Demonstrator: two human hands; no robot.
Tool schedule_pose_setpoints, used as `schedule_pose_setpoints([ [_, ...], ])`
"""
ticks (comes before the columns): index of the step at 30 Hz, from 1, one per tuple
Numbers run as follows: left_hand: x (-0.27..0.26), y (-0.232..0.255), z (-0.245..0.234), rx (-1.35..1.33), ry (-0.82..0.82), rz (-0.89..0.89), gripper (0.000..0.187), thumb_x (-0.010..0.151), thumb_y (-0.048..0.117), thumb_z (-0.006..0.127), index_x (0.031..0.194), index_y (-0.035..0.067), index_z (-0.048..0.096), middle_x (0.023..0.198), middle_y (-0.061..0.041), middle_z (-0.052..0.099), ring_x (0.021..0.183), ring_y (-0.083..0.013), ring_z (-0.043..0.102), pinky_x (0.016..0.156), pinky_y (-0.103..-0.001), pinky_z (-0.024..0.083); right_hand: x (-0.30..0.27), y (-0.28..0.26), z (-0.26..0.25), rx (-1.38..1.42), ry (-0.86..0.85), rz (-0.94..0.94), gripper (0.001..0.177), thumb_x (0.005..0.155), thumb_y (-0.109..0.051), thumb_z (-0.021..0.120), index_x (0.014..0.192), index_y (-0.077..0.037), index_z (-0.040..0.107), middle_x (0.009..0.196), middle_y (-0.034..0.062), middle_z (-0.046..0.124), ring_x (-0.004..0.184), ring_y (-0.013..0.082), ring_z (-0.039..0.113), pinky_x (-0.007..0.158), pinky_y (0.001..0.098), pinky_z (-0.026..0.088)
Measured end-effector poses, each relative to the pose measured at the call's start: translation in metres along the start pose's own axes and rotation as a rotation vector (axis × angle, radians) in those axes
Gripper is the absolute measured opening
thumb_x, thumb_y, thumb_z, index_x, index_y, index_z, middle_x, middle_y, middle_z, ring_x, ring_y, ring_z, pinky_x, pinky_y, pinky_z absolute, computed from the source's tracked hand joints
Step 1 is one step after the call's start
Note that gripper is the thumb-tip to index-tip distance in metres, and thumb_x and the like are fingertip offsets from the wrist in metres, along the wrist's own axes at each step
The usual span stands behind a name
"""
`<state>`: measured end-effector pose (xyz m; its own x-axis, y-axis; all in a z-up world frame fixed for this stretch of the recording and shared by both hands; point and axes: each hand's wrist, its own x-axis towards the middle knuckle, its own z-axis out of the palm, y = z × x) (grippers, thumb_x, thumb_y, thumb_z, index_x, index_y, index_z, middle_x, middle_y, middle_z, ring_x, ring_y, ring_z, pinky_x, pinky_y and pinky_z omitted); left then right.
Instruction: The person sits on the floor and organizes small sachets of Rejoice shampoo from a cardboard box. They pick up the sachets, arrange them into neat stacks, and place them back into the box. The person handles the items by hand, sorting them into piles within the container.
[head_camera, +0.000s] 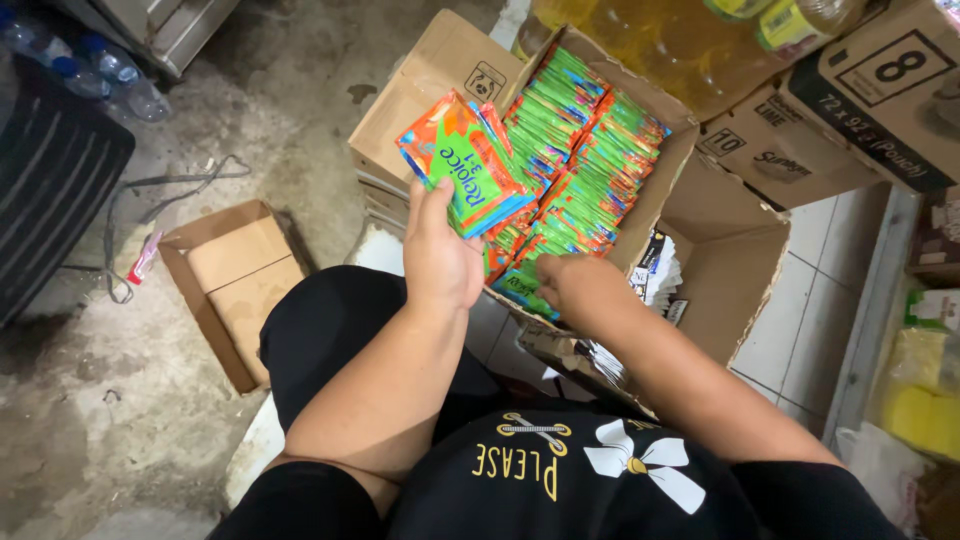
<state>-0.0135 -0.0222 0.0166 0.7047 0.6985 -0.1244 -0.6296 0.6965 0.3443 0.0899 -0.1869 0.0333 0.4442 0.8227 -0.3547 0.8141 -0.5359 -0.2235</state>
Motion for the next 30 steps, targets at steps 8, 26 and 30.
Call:
schedule_pose_setpoints([
  [8, 0.002, 0.0, -0.001, -0.019, 0.02, -0.037, 0.038, 0.104, 0.013, 0.049, 0.142, 0.009, 0.047, 0.133, -0.009, 0.061, 0.122, -0.024, 0.062, 0.104, -0.045, 0.052, 0.013, -0.01, 0.005, -0.082, 0.081, -0.012, 0.065, 0.072, -0.035, 0.088, 0.119, -0.005, 0.054, 0.108, 0.0201, 0.063, 0.1, 0.0409, 0.065, 0.083, 0.0487, 0.052],
  [26, 0.009, -0.015, 0.0, -0.001, 0.05, -0.081, 0.034, 0.105, 0.014, 0.049, 0.138, 0.006, 0.05, 0.133, -0.009, 0.061, 0.124, -0.0229, 0.061, 0.107, -0.044, 0.05, 0.021, 0.025, -0.005, -0.193, 0.284, 0.063, 0.101, 0.08, -0.058, 0.076, 0.152, 0.0, 0.036, 0.155, 0.0316, 0.034, 0.142, 0.0465, 0.037, 0.114, 0.0498, 0.033],
  [30, 0.01, -0.018, 0.003, -0.003, 0.055, -0.119, 0.033, 0.104, 0.015, 0.05, 0.136, 0.008, 0.05, 0.13, -0.009, 0.062, 0.122, -0.0226, 0.061, 0.106, -0.044, 0.05, 0.043, 0.047, 0.009, -0.193, 0.015, 0.199, 0.109, 0.084, -0.066, 0.065, 0.157, 0.001, 0.02, 0.166, 0.0336, 0.011, 0.148, 0.0449, 0.015, 0.115, 0.0479, 0.022],
])
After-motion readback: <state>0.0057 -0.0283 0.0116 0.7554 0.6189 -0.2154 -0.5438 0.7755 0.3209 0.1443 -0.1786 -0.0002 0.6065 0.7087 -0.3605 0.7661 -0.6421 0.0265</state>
